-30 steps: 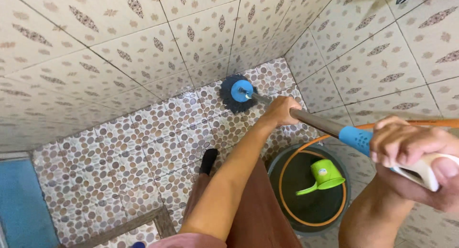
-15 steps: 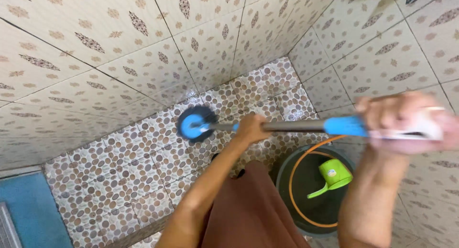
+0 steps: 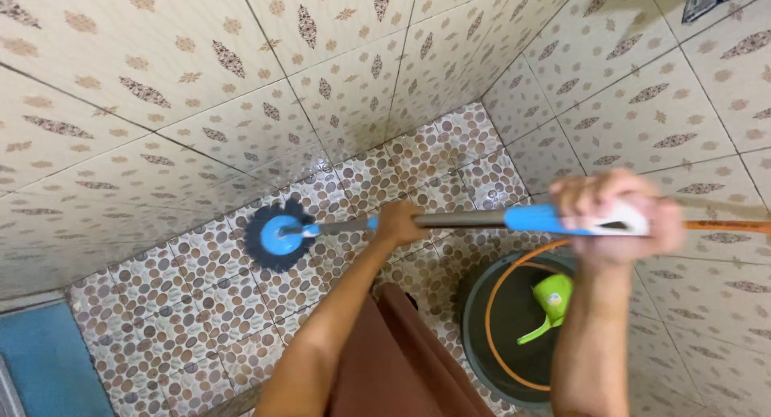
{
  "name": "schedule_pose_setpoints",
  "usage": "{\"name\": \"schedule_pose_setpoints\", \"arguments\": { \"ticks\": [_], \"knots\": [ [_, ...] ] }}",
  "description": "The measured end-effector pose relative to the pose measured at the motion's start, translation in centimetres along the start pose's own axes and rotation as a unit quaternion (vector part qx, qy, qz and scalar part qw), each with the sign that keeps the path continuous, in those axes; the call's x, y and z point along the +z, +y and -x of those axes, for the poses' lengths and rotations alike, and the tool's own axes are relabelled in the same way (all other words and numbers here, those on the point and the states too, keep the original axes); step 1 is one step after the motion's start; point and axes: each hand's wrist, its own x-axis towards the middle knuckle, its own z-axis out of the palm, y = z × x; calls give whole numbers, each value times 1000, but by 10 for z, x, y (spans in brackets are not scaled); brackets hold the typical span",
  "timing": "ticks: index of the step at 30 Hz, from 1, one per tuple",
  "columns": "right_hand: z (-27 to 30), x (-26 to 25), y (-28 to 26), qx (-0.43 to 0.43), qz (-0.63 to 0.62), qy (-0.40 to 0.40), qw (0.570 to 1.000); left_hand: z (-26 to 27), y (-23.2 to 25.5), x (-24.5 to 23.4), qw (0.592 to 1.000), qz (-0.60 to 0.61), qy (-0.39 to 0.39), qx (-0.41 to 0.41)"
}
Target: Mopping the tiled floor of a bathroom using a rotating mop.
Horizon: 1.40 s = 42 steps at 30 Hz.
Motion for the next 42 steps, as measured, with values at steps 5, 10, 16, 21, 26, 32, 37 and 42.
{"name": "schedule_pose_setpoints", "arguments": {
  "ticks": [5,10,16,21,26,32,37,42],
  "knots": [
    [28,-50,-83,-35,120,89,988,-57,82,29,993,38,-36,106],
    [50,-56,-106,-84,240,113,960,-85,157,11,986,40,-76,144],
    [-2,30,-112,-126,304,29,944,-80,181,-14,972,94,-19,213],
    [32,-49,-114,-82,255,25,963,-69,164,-7,973,78,-25,217],
    [11,-66,-97,-45,125,-2,991,-37,119,-24,971,81,71,215],
    [-47,21,-23,-24,-18,-113,993,8,22,-41,985,63,108,116],
    [-23,9,24,24,-2,-31,999,0,-15,-32,990,62,117,47],
    [-19,4,-27,21,51,47,997,-18,31,-27,990,-26,103,96]
  ]
}}
